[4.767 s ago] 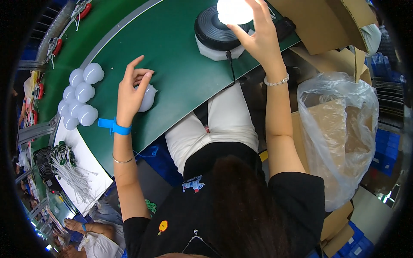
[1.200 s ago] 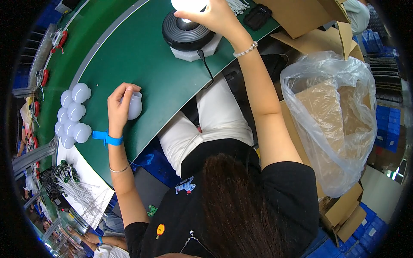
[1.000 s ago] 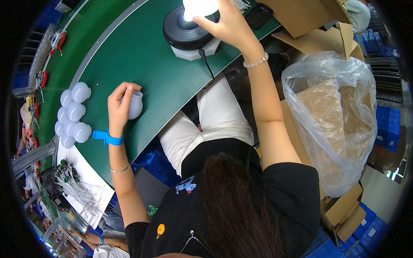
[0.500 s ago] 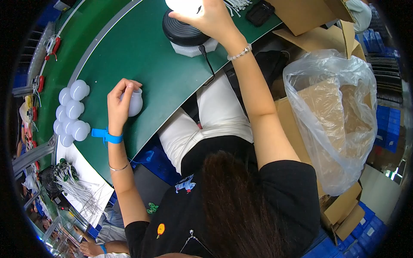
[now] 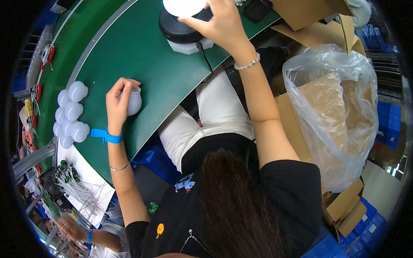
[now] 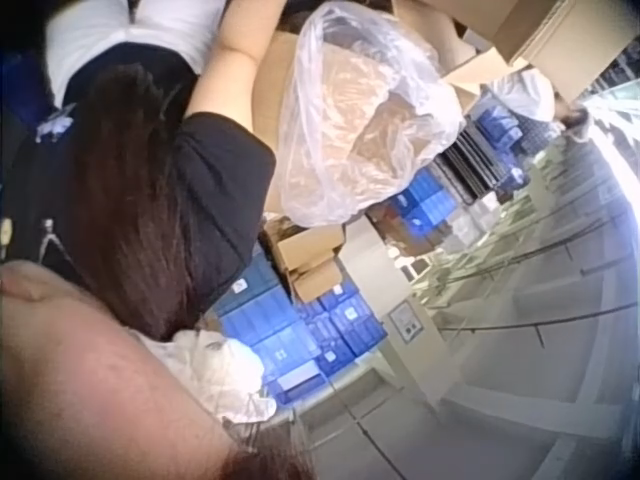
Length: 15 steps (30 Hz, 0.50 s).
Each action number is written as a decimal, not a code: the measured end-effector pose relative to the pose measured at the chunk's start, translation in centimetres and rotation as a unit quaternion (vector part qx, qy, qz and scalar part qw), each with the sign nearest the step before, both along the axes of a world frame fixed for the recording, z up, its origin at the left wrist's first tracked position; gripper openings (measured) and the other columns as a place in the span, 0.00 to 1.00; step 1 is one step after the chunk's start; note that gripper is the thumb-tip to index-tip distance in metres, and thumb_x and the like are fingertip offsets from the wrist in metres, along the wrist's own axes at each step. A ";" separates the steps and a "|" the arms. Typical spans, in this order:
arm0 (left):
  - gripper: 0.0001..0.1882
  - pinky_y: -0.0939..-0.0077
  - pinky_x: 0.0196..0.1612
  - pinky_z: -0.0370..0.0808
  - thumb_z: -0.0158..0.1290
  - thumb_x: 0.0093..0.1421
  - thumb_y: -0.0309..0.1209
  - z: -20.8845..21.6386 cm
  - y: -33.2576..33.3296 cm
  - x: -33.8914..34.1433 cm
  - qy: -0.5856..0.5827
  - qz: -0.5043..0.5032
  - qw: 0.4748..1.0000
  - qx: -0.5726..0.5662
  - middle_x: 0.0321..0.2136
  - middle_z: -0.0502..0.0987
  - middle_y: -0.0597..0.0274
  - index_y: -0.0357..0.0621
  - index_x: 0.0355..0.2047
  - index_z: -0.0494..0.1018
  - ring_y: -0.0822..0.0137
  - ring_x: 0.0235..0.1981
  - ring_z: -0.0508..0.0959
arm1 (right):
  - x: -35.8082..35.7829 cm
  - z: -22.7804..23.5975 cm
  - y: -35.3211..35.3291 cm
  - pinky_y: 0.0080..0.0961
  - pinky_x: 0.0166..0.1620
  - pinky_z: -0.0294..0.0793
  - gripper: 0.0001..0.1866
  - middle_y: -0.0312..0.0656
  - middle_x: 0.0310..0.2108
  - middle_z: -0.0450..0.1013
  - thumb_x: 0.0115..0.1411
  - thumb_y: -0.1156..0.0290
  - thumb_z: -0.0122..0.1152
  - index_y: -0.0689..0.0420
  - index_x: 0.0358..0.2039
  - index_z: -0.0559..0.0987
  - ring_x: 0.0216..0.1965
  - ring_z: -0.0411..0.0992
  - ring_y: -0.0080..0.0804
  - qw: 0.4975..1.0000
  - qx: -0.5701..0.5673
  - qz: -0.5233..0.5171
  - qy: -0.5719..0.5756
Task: Checking the functionality of light bulbs by placing them on an electrical tester and sorting them into boxes.
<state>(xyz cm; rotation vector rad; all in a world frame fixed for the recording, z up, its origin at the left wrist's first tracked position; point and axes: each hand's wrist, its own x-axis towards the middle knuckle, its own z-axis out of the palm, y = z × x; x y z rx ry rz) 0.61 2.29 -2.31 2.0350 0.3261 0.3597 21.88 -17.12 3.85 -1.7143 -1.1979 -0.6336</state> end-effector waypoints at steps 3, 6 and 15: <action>0.12 0.76 0.35 0.72 0.49 0.61 0.31 0.0 -0.1 0.1 -0.003 -0.005 1.000 0.003 0.25 0.78 0.57 0.34 0.25 0.71 0.67 0.29 0.77 | 1.3 -0.9 0.7 0.35 0.52 0.63 0.30 0.49 0.42 0.64 0.42 0.68 0.73 0.62 0.45 0.69 0.47 0.63 0.45 1.000 -0.004 -0.004 0.001; 0.12 0.76 0.35 0.72 0.49 0.61 0.31 -0.2 0.0 0.1 -0.005 -0.005 1.000 -0.006 0.25 0.78 0.57 0.33 0.25 0.71 0.68 0.29 0.77 | 1.5 -1.2 1.6 0.33 0.52 0.65 0.33 0.49 0.44 0.65 0.43 0.68 0.73 0.62 0.48 0.67 0.48 0.64 0.43 0.997 0.062 0.025 0.044; 0.12 0.76 0.36 0.72 0.48 0.61 0.30 0.1 -0.2 0.1 -0.004 -0.005 1.000 -0.001 0.25 0.78 0.57 0.33 0.25 0.71 0.68 0.28 0.77 | 1.7 -2.3 1.3 0.33 0.52 0.66 0.35 0.51 0.48 0.65 0.48 0.69 0.69 0.62 0.54 0.63 0.50 0.65 0.41 0.965 0.043 0.015 0.258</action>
